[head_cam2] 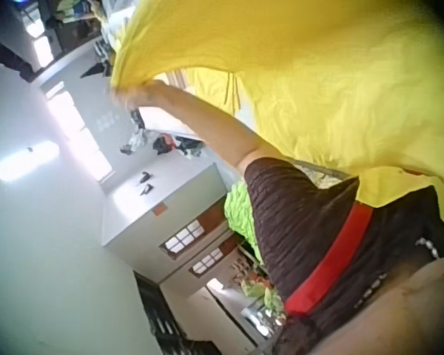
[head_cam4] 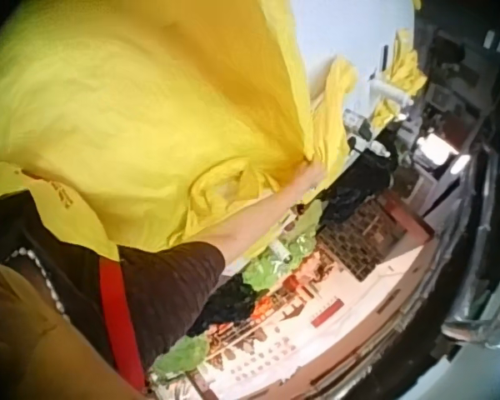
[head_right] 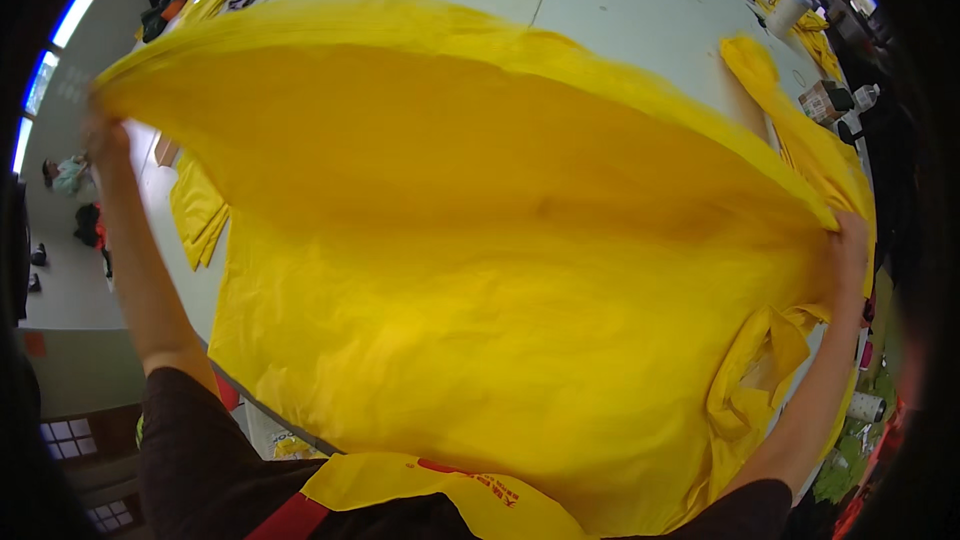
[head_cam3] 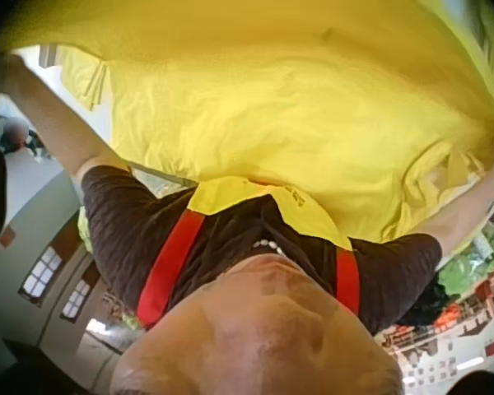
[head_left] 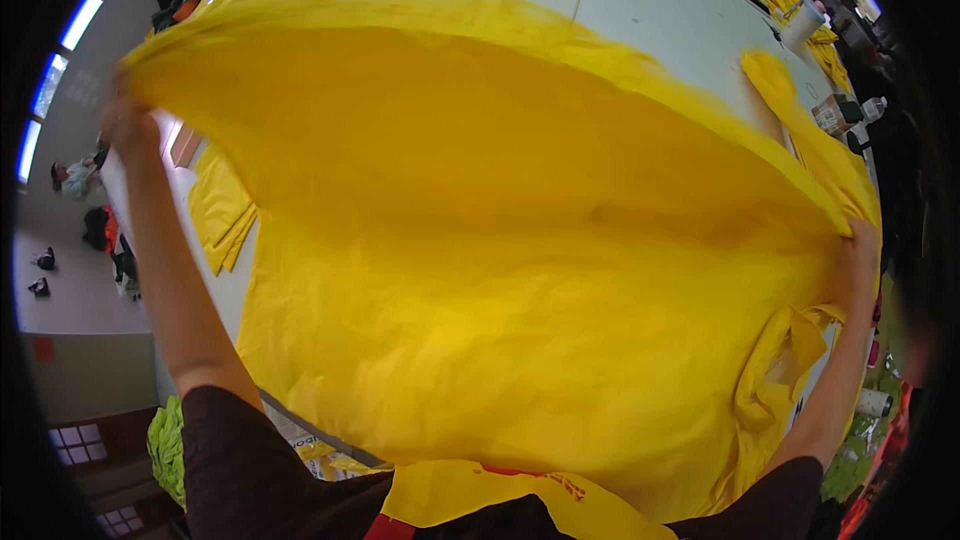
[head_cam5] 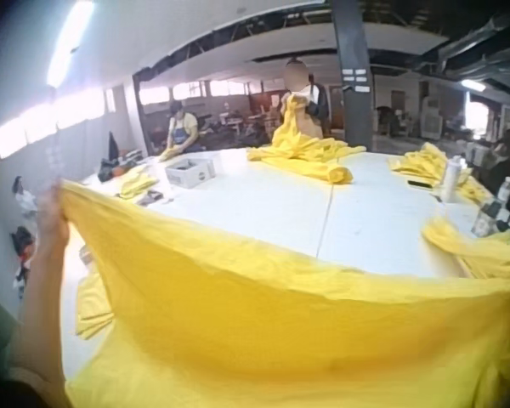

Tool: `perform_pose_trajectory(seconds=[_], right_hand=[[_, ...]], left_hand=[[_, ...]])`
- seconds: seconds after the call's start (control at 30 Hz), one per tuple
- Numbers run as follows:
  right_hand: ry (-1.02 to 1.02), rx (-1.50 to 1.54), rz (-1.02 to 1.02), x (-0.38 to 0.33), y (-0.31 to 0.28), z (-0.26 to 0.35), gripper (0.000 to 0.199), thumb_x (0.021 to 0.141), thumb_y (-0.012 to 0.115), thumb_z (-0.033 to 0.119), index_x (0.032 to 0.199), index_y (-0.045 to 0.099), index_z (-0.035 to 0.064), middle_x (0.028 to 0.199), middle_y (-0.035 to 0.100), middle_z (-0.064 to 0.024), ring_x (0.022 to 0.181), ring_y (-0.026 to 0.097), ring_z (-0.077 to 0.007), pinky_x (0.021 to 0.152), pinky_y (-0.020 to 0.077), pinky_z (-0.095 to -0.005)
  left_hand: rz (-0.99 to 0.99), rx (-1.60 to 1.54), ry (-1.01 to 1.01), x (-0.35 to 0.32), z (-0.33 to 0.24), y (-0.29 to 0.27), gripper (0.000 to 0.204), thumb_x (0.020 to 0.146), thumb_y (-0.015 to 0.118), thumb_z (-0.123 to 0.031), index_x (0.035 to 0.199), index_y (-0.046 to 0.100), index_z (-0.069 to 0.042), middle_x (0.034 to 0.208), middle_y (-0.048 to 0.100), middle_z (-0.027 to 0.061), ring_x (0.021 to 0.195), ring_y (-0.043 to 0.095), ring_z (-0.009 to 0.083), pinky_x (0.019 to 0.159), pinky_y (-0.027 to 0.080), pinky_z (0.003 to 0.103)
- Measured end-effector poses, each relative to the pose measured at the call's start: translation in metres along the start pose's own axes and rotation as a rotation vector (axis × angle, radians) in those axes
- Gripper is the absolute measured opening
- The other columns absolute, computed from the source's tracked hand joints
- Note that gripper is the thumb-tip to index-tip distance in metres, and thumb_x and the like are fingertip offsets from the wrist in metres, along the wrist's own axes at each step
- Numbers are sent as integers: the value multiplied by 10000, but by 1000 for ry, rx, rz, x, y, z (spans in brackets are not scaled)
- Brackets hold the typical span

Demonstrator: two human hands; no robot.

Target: The person folds yellow garments on a large table, smoothing and aligning them before stacking. The person also handles plastic-wrapped packages labeled POSEIDON, placing them into a basket.

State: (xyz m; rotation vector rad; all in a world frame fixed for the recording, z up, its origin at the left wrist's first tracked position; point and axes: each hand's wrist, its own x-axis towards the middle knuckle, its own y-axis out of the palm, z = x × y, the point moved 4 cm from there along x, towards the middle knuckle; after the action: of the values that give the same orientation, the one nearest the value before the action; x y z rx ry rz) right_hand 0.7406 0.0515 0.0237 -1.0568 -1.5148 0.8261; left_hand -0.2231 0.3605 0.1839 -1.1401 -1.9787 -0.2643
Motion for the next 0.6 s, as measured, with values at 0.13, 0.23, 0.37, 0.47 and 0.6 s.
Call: perform_pose_trajectory(seconds=[0.13, 0.23, 0.37, 0.47, 0.6], right_hand=[[289, 213, 113, -17, -60, 9, 129, 745, 594, 25, 847, 515, 31, 785, 535, -129, 773, 529, -289, 678, 412, -358], [550, 247, 349, -22, -62, -1, 146, 753, 624, 81, 802, 498, 25, 680, 514, -135, 642, 536, -259, 591, 415, -360], [729, 73, 436, 34, -38, 30, 212, 754, 649, 191, 786, 547, 8, 638, 562, -164, 592, 578, -320, 555, 443, -408], [620, -149, 322, 60, 12, 42, 253, 747, 642, 226, 851, 598, -1, 834, 622, -222, 790, 600, -388, 675, 465, -440], [591, 115, 114, 63, 64, 70, 312, 757, 630, 201, 976, 597, -19, 987, 609, -224, 952, 572, -374, 817, 455, -399]], left_hand=[[-10, 656, 361, 45, -74, -68, 360, 920, 470, -382, 1146, 555, -115, 1036, 614, 59, 838, 617, 182, 742, 497, 270], [41, 929, 386, 70, -99, -51, 385, 907, 484, -415, 1140, 556, -116, 1035, 613, 54, 863, 613, 179, 763, 491, 285], [-6, 476, -6, 85, -45, 45, 579, 780, 606, -562, 1088, 633, -72, 1030, 614, 102, 986, 548, 185, 832, 427, 284], [34, 661, -147, 88, 23, 102, 591, 756, 538, -631, 1094, 646, -158, 1130, 613, 72, 1092, 532, 282, 947, 385, 359], [-153, 676, -148, 63, 71, 145, 638, 765, 577, -566, 1171, 571, -74, 1182, 572, 139, 1123, 516, 287, 969, 364, 370]])
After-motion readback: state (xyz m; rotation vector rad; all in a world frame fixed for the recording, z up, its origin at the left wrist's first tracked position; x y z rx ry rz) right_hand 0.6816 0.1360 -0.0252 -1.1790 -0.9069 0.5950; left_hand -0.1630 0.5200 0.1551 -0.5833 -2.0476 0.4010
